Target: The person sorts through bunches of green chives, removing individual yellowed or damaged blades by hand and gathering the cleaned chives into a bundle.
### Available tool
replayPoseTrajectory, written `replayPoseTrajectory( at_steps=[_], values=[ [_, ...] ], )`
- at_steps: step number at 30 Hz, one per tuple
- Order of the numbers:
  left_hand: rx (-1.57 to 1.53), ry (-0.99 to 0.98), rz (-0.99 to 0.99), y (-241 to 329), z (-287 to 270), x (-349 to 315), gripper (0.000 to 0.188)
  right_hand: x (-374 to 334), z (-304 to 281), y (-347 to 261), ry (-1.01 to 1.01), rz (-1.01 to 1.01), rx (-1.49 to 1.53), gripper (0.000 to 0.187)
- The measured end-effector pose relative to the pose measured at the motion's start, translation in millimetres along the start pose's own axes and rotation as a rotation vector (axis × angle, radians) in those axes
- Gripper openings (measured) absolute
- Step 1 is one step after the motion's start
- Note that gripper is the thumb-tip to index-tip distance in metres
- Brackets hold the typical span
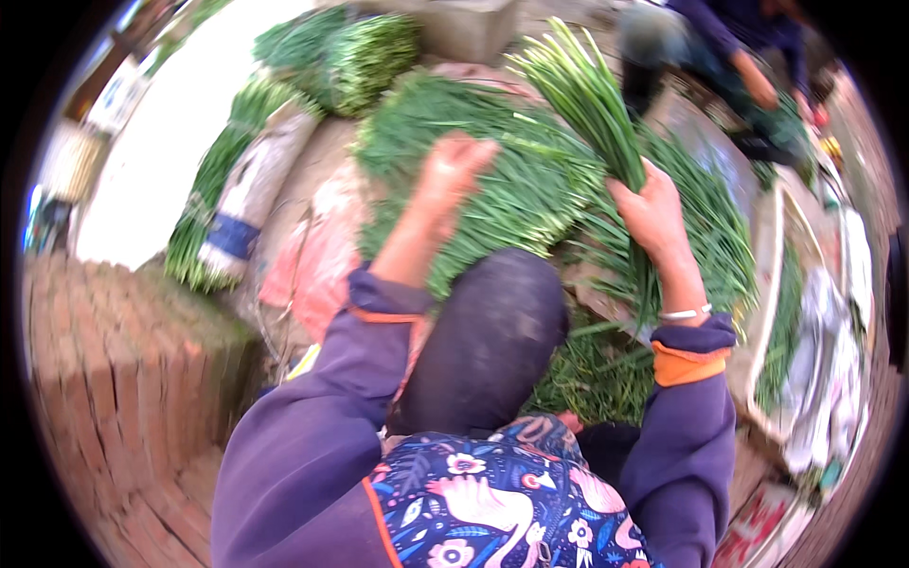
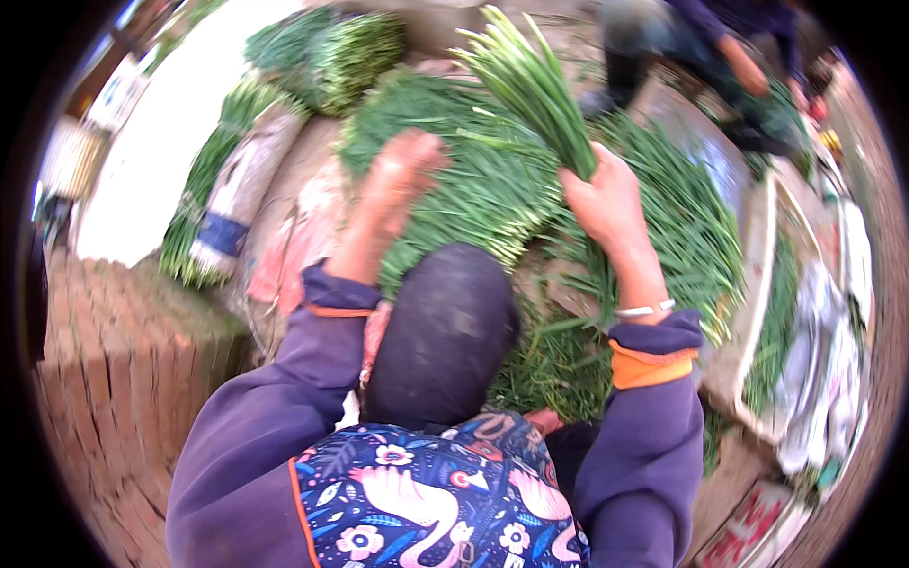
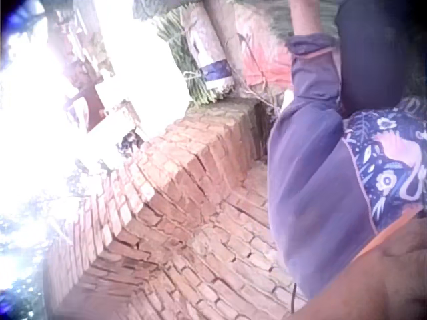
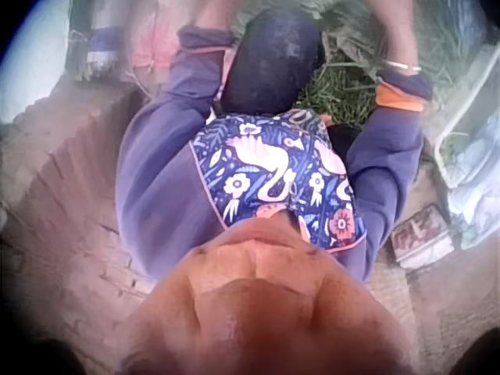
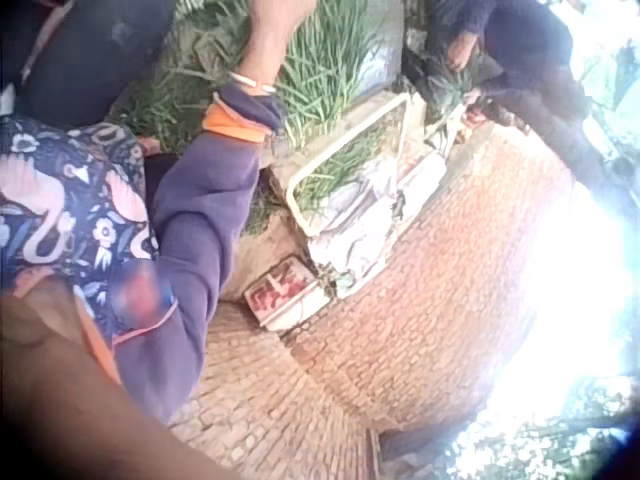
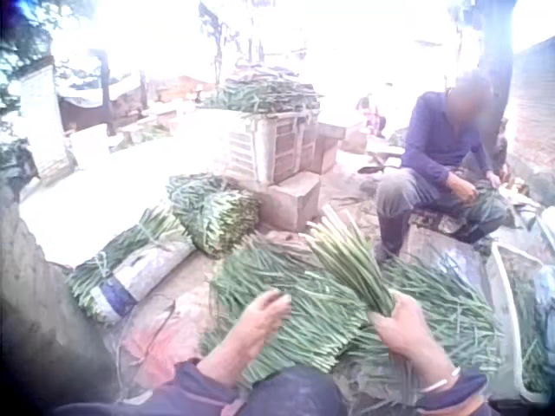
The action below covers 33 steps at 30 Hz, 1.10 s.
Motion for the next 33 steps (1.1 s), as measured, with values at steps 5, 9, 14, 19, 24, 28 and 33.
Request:
replayPoseTrajectory(
  at_steps=[5,9,14,19,24,28,33],
  values=[
    [-0.56,-0.348,-0.366,-74.2,35.1,2.6,0.054,33.2,78.7,5.6,-0.154,0.021,-0.007,0.029],
    [-0.894,-0.008,-0.207,-79.8,34.1,42.1,0.031,24.7,124.1,-5.2,-0.419,-0.002,-0.29,0.047],
    [-0.825,0.411,-0.117,-117.5,-4.0,85.3,0.025,11.9,152.2,25.7,-0.672,-0.154,-0.094,0.079],
    [-0.573,0.697,-0.243,-120.7,-130.2,167.3,0.017,3.1,108.5,34.6,-0.576,-0.079,-0.087,0.07],
    [-0.191,0.942,-0.265,-189.8,-265.7,223.7,0.027,-4.8,90.0,36.1,-0.555,-0.06,-0.035,0.057],
    [-0.018,1.044,-0.369,-183.7,-277.4,246.7,0.047,-7.5,84.2,36.1,-0.598,0.036,0.003,0.049],
    [0.192,1.05,-0.401,-164.6,-293.6,246.2,0.089,-22.4,84.6,43.7,-0.617,0.045,0.015,0.043]
  ],
)
Point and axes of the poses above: each hand's wrist, its own x-axis towards the middle knuckle, its own z-axis out of the palm, y = z × x, the point moved 3 cm from there along x, towards the middle knuckle, and after that the axes turned 3 degrees about x, right-handed, at the moved point
